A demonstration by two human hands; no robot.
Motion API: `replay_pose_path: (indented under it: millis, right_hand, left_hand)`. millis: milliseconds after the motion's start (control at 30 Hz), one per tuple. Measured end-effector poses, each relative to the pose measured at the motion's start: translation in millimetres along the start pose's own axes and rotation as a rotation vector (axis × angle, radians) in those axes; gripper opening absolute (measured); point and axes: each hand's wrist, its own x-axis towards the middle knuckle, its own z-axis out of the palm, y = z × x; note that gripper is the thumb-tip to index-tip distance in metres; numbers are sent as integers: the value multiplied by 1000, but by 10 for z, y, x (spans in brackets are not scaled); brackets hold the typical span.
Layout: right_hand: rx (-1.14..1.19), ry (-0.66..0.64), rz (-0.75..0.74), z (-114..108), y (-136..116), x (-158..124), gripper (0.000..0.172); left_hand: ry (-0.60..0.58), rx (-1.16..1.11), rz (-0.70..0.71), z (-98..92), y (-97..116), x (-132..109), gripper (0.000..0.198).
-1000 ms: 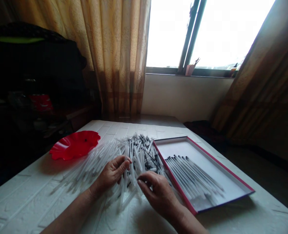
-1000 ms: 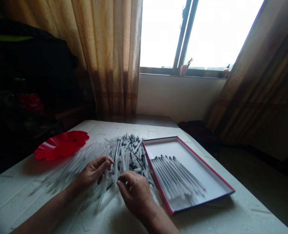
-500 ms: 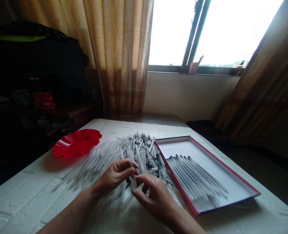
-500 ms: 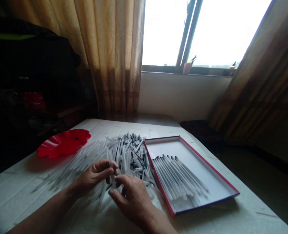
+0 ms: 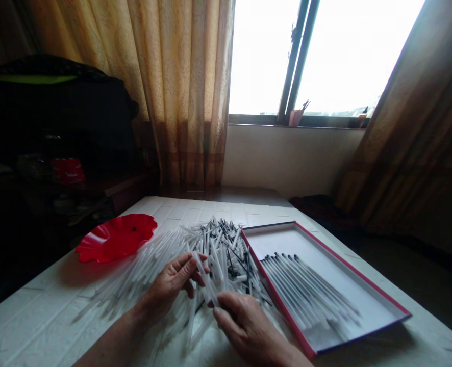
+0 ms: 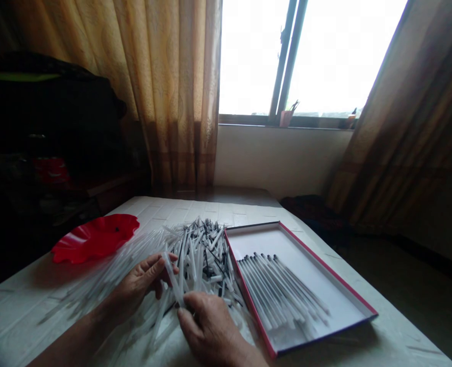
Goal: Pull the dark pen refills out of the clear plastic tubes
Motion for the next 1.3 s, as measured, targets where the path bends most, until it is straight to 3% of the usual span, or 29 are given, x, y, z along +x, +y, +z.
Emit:
replay_pose_path:
  millis: [133, 200, 333, 433, 567, 733, 833, 1033, 1167, 1300]
  right_hand:
    - [281, -63, 71, 51, 22, 15, 20]
    - [284, -67, 73, 45, 51, 27, 20]
    - [241, 103, 89, -69, 88, 49, 34]
    - [285, 247, 103, -140, 96, 70, 45]
    - [345, 290, 119, -115, 128, 125, 60]
    - [291, 401, 147, -128, 139, 148, 61]
    - [210, 424, 89, -190, 52, 64, 59]
    - [110, 370, -15, -256, -168, -96, 57]
    - [137, 335, -7, -286, -237, -65, 58]
    - [244, 261, 14, -158, -242, -92, 62]
  left_hand:
    - [-125, 74, 1, 104, 48, -44, 52]
    - [-152, 135, 35, 145, 64, -59, 51]
    - [-90, 326, 163, 135, 66, -81, 51]
    - [-77, 541, 263, 128, 46, -118, 36]
    - [-108, 777, 370, 224, -18, -171, 18]
    - [-105, 967, 476, 358, -55, -217, 19]
    - [-120, 1032, 538, 350, 66, -314, 18]
    - [-247, 1172, 602, 201, 539, -537, 19]
    - [-268, 1230, 608, 146, 759, -512, 26]
    - [-255, 1325, 715, 240, 851, -463, 36]
